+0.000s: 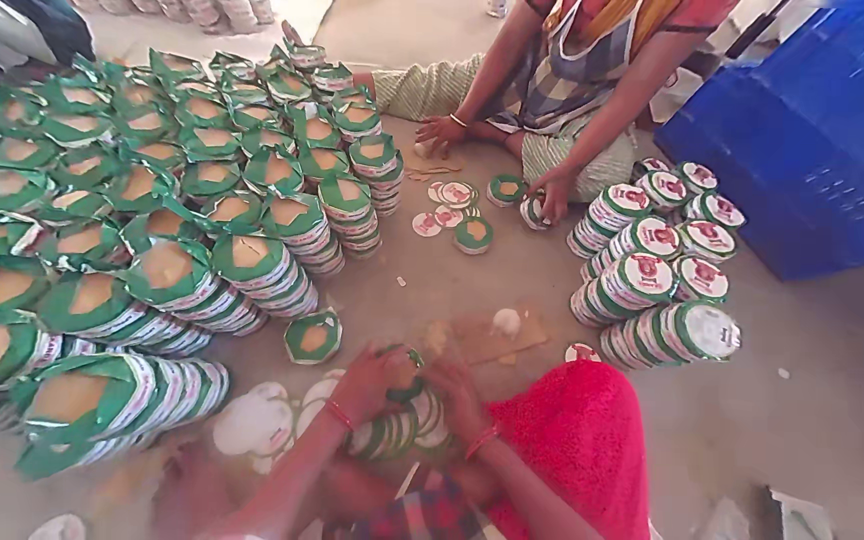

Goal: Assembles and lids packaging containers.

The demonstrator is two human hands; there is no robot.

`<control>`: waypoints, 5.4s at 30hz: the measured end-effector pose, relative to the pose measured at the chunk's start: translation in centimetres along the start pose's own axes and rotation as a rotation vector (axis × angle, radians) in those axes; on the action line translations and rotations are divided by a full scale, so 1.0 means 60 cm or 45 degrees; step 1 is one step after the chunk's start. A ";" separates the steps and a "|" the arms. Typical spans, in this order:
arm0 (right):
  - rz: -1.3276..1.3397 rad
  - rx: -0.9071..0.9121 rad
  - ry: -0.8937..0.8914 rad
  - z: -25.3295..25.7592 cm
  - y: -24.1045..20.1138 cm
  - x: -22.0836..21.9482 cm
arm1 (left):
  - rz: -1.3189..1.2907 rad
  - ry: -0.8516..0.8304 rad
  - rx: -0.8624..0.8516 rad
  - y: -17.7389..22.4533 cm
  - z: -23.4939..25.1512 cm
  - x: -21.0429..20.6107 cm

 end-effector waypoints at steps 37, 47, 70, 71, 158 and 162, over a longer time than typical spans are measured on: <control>-0.636 0.164 -0.150 0.045 -0.147 -0.023 | -0.680 0.251 0.393 -0.058 -0.054 -0.032; -0.669 0.150 0.000 0.073 -0.149 0.002 | -0.681 0.234 0.429 -0.059 -0.057 -0.034; -0.093 -0.247 0.182 0.036 -0.026 0.071 | -0.154 -0.520 0.789 -0.110 -0.135 0.062; 0.000 -0.273 0.142 0.040 -0.020 0.062 | -0.104 -0.543 0.850 -0.117 -0.148 0.057; -0.458 0.367 -0.032 0.060 -0.085 -0.081 | -0.463 -0.059 0.746 -0.027 -0.056 -0.019; -0.503 0.355 -0.133 0.060 -0.090 -0.079 | -0.821 -0.131 0.655 -0.054 -0.066 -0.016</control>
Point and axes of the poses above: each hand's wrist, its own z-axis towards the middle knuckle, its own x-axis out of the back of the hand, y = z × x, the point moved 6 cm from there along z, towards the middle knuckle
